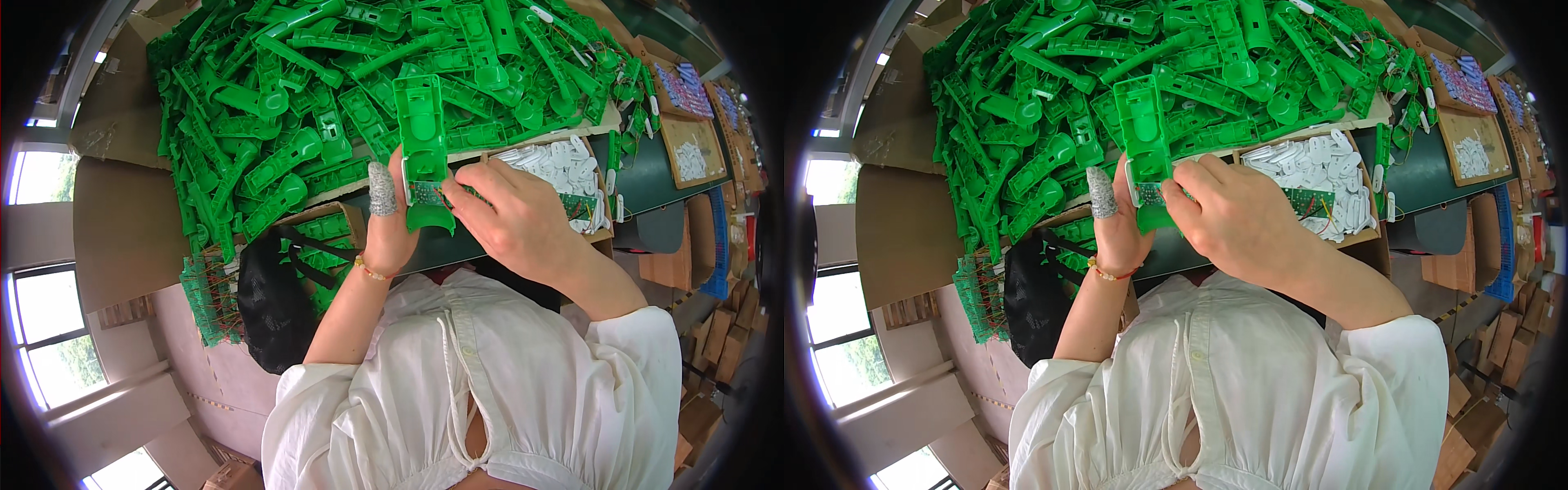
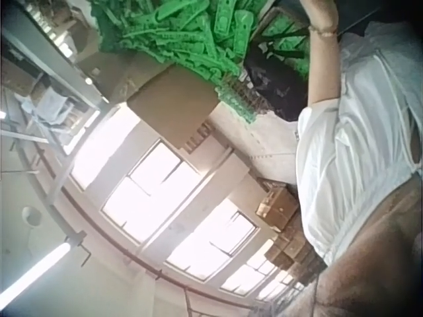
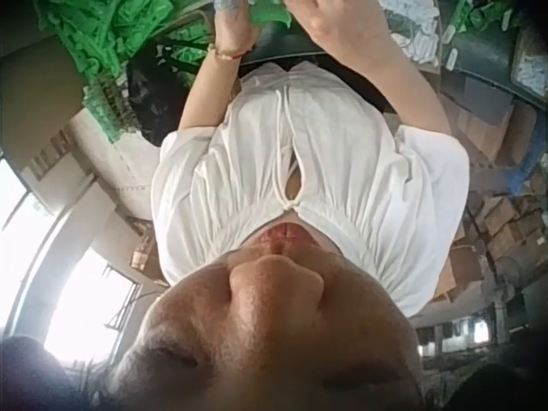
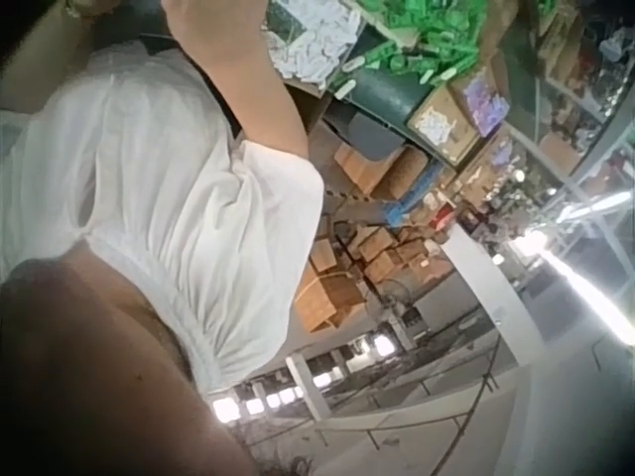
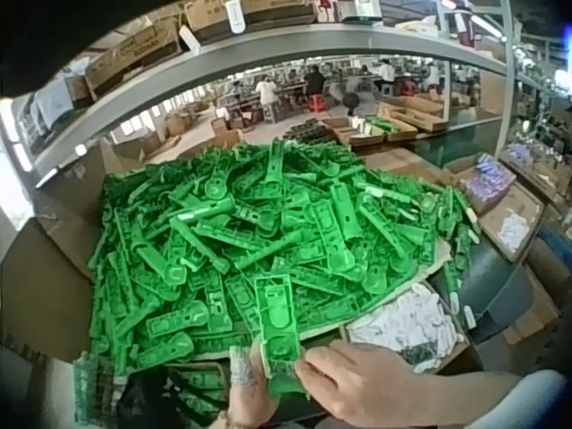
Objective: Assembling green plastic light fixture housings with internal electronic components and white labels.
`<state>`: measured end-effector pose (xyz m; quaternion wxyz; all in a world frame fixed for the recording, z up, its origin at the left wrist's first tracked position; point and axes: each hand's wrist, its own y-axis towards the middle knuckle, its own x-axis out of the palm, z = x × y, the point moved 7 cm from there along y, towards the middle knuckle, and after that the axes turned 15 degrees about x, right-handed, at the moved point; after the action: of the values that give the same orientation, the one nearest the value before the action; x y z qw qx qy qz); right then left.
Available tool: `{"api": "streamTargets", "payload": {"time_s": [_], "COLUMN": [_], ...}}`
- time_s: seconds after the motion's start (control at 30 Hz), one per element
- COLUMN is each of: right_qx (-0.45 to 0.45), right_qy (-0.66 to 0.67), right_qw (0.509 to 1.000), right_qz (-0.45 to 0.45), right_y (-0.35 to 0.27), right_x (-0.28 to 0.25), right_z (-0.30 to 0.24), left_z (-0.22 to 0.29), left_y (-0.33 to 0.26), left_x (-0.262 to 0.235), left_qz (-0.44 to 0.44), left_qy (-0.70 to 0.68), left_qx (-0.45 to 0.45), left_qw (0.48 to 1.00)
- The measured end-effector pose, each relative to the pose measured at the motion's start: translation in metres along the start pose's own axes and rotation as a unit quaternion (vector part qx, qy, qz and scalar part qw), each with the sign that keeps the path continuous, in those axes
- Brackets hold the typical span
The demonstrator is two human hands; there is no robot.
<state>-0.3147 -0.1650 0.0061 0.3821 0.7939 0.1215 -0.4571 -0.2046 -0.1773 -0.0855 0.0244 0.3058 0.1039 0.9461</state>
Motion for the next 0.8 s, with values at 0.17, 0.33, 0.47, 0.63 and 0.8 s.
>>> {"api": "streamTargets", "payload": {"time_s": [0.17, 0.33, 0.47, 0.63, 0.8], "right_qx": [-0.006, -0.003, 0.038, 0.080, 0.113], "right_qy": [-0.010, -0.004, 0.069, 0.150, 0.119], "right_qw": [1.000, 1.000, 0.996, 0.982, 0.970], "right_qz": [-0.009, -0.014, -0.036, -0.079, -0.177], "right_y": [0.001, 0.001, -0.001, -0.005, -0.007], "right_x": [-0.002, 0.001, 0.009, 0.032, 0.077], "right_z": [-0.006, -0.007, 0.004, 0.022, 0.042], "left_z": [0.011, 0.010, 0.007, -0.014, -0.038], "left_y": [-0.002, -0.006, -0.013, -0.012, -0.010], "left_x": [0.009, 0.006, 0.003, -0.013, -0.043], "left_qz": [-0.057, -0.056, -0.014, -0.052, 0.012], "left_qy": [0.169, 0.162, 0.135, 0.160, 0.270], "left_qx": [0.029, 0.033, -0.029, 0.006, 0.058], "left_qw": [0.984, 0.985, 0.990, 0.986, 0.961]}}
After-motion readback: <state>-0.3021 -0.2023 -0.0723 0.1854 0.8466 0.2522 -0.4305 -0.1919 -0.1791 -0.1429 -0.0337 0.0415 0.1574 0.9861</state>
